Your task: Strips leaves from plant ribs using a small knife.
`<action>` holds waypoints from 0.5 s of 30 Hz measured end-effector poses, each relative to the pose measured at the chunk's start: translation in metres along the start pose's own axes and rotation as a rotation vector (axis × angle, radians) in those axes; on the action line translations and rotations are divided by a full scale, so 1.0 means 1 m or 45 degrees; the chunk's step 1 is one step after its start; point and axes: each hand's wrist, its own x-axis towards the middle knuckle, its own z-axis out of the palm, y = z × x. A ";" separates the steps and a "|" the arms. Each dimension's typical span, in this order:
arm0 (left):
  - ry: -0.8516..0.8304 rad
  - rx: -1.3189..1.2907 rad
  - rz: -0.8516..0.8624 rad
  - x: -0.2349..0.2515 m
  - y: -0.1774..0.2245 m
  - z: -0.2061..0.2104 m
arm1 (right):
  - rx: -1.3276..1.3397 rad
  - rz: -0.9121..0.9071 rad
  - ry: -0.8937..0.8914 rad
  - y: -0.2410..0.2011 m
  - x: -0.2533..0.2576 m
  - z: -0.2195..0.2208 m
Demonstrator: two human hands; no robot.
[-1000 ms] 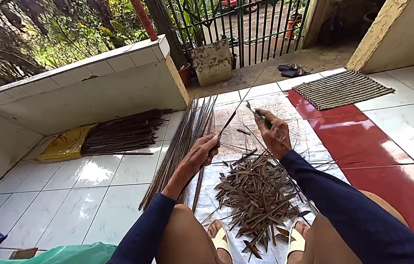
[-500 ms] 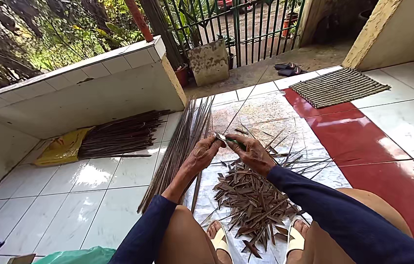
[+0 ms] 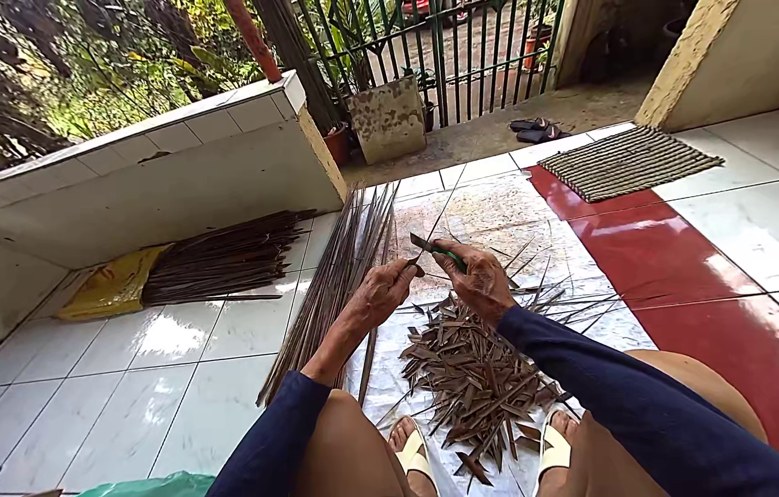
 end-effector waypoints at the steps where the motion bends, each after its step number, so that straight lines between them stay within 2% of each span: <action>1: -0.005 -0.003 -0.001 -0.001 0.001 0.000 | 0.009 0.014 0.016 0.001 0.003 -0.002; 8: -0.015 0.061 0.005 -0.005 -0.001 -0.001 | 0.076 0.139 0.238 0.025 0.030 -0.028; 15: 0.036 0.287 0.050 -0.003 -0.010 -0.001 | 0.114 0.138 0.253 0.017 0.026 -0.029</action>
